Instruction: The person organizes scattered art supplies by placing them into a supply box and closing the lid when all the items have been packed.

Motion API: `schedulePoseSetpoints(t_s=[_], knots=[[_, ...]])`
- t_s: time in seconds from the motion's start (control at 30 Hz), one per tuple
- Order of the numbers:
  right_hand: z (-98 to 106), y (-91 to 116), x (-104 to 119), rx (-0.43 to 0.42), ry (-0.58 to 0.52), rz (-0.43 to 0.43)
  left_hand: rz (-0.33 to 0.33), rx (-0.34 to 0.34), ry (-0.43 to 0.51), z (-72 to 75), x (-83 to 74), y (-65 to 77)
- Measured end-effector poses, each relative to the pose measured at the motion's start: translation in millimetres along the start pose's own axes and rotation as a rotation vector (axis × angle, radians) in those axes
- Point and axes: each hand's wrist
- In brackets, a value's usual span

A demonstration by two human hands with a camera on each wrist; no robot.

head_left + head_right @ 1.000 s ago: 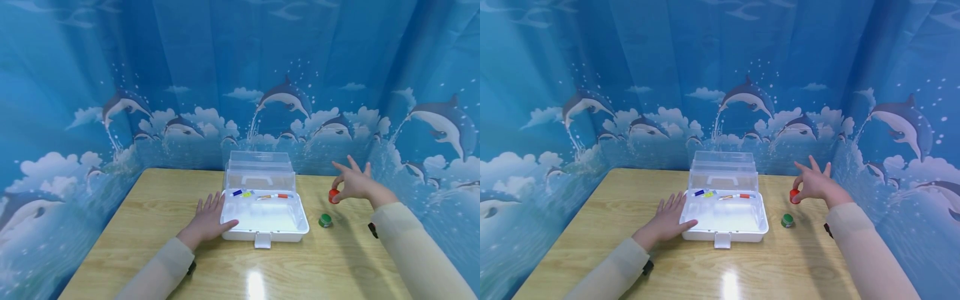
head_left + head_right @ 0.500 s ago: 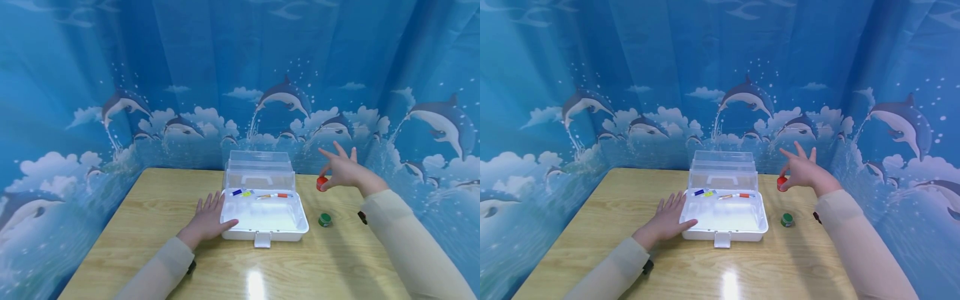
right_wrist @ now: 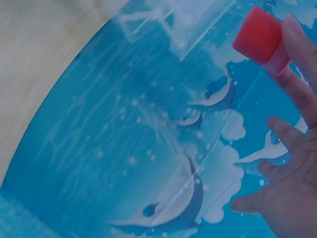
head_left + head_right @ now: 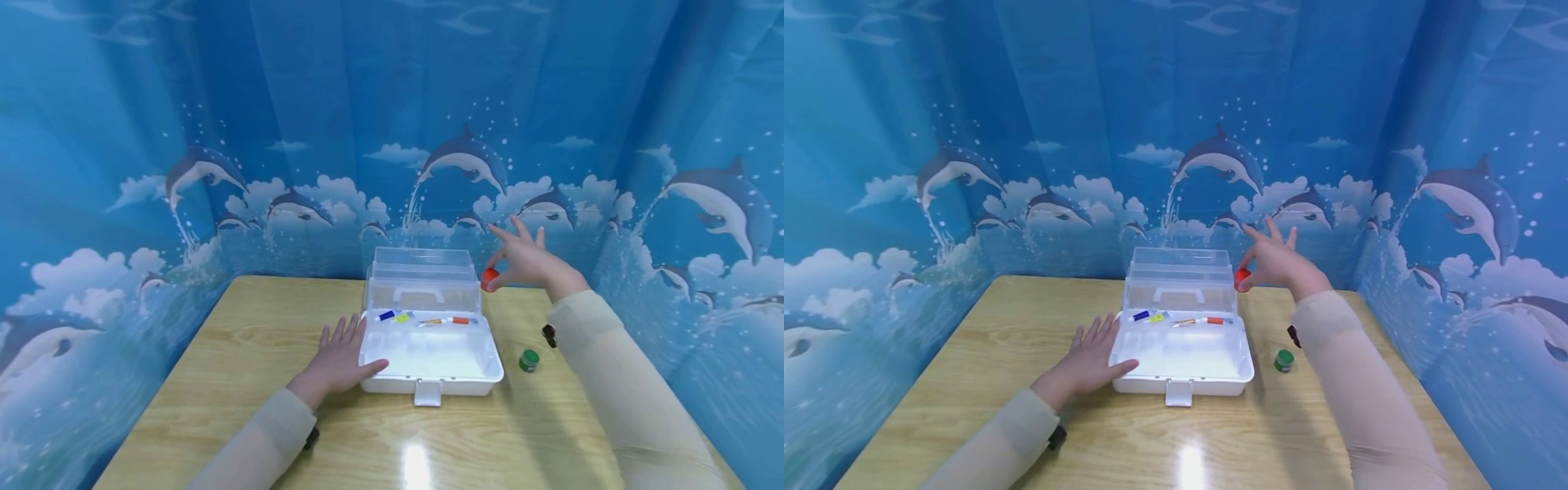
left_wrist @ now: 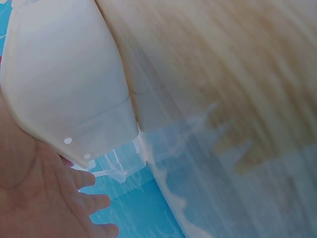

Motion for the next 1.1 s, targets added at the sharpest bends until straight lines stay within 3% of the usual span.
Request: schedulePoseSetpoints(t_s=[0.33,0.8,1.1], knots=[[-13.7,-30.1,11.8,-0.135,-0.109,0.004,0.001,0.002,0.005,-0.5,-1.6,0.7],[-46.6,-51.2,15.0,-0.4,-0.122,-0.039,-0.003,0.008,-0.003,1.6,-1.1,2.0],[-70.7,-53.8,12.7,-0.381,-0.113,-0.102,0.006,0.016,-0.014,2.7,-1.5,1.8]])
Point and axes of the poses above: each hand's wrist, its own y-axis away from the middle knuckle, its own z-axis out of the back of the hand, x = y × z, and after that the axes turned 14 degrees about -y, right-handed
